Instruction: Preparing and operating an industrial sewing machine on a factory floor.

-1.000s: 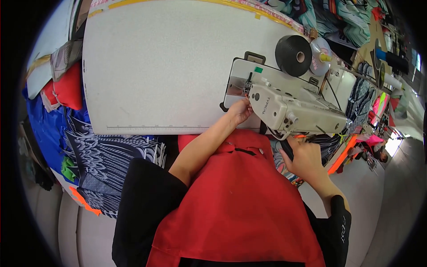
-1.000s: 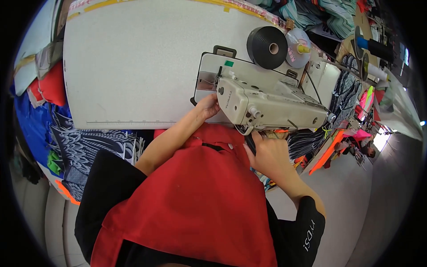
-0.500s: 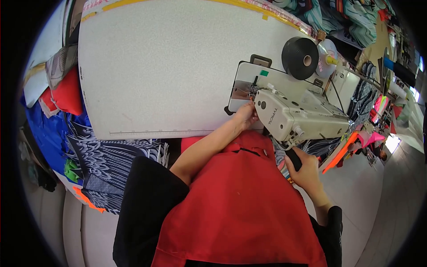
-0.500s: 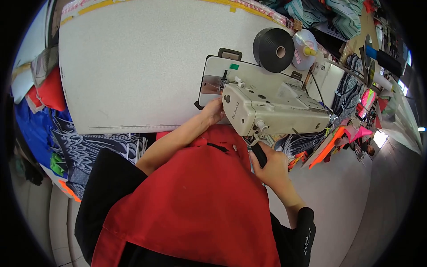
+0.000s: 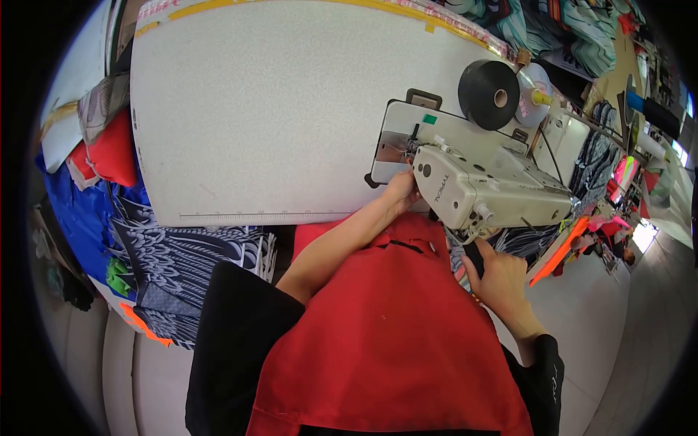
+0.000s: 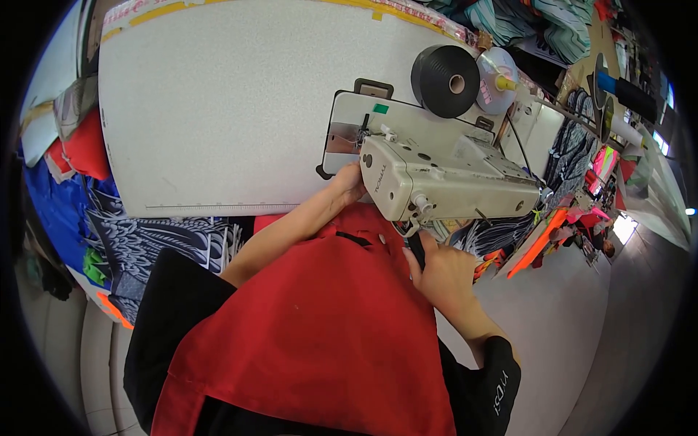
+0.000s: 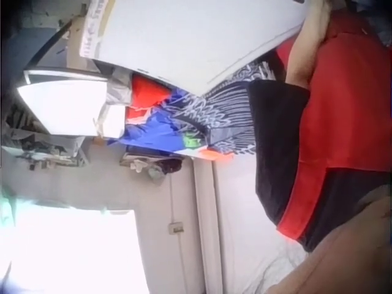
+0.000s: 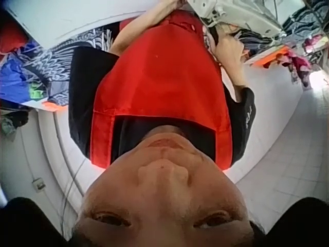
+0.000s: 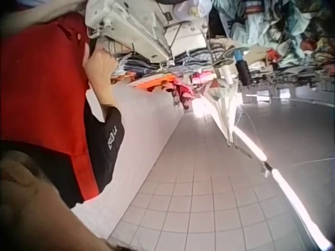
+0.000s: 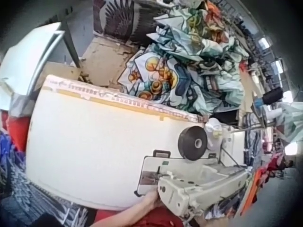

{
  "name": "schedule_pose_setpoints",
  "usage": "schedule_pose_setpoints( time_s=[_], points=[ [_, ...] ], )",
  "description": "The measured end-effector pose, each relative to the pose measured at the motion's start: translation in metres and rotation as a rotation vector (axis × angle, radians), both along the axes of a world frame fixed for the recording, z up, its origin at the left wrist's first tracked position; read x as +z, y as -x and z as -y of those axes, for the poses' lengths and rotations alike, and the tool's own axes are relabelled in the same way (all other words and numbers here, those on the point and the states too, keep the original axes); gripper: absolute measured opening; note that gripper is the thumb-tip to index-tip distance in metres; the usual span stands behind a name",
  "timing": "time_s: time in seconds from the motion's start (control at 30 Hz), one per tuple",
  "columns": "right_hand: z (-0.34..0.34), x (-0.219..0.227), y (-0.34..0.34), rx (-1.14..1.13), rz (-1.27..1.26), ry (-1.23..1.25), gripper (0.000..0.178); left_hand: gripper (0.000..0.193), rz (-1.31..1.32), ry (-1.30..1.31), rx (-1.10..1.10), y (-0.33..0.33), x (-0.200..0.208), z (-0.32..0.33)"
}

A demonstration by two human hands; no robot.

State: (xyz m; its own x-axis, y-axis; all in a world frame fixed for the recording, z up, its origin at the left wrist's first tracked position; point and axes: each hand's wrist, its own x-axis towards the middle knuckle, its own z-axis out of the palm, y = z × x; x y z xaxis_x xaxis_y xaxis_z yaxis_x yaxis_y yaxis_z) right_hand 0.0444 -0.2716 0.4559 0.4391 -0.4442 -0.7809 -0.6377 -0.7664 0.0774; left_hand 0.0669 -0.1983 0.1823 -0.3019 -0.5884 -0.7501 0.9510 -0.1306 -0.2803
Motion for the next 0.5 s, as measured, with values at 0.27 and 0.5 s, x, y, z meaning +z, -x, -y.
schedule_pose_setpoints(
  time_s=[0.27, 0.5],
  points=[
    [-0.002, -0.007, 0.015, -0.255, 0.226, -0.077, 0.023, 0.019, -0.032, -0.070, -0.026, 0.001, 0.001, 0.001],
    [-0.001, -0.008, 0.013, -0.150, 0.229, -0.020, 0.028, 0.016, -0.048, -0.006, 0.027, -0.006, 0.003, 0.001]
  ],
)
